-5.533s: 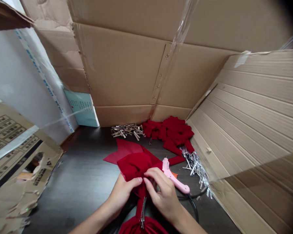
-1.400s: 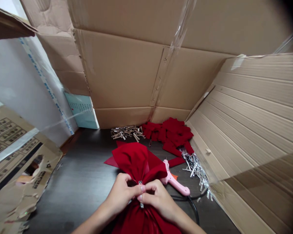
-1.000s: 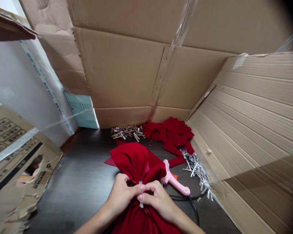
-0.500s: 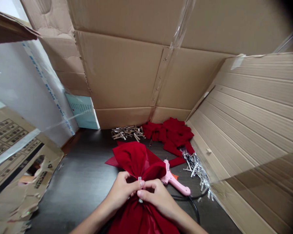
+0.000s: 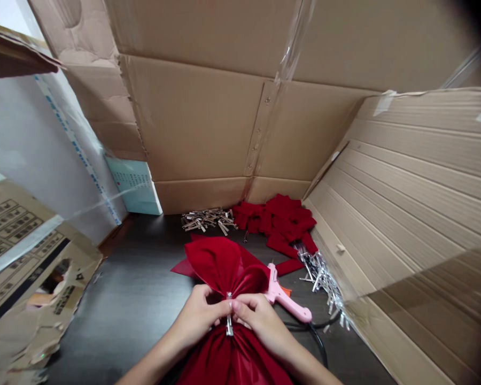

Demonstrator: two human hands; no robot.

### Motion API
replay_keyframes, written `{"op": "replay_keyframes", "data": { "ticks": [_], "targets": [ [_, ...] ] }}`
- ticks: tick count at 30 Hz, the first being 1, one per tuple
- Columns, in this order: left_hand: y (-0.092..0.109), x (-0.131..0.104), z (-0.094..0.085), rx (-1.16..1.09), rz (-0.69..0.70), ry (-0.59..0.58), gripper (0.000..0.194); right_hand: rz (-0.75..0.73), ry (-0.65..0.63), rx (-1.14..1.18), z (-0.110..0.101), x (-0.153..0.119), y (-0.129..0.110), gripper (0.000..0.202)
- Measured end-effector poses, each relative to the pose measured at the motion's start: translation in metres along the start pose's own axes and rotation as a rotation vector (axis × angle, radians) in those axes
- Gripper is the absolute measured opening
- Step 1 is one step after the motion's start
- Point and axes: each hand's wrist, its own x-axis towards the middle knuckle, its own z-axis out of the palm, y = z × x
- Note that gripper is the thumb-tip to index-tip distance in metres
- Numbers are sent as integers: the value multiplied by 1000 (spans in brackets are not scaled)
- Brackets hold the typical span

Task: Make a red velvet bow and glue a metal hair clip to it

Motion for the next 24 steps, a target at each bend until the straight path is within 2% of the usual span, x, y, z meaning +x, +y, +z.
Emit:
{"op": "replay_keyframes", "data": {
  "ticks": [4,10,15,20,24],
  "targets": [
    [-2,0,-1,-3,9,51,38,2,-1,1,0,-1,-4,41],
    [-1,0,0,-19,20,67,40,46,-35,-3,5,-5,-4,24],
    [2,-3,4,-27,-4,38,38,31,-47,66,6,-6,-6,19],
    [2,-5,3,-25,-23,51,39,85,83,28,6,-8,-7,17],
    [1,-2,-1,-27,-15,25,41,65,50,64,5,-7,-7,20]
  ]
}}
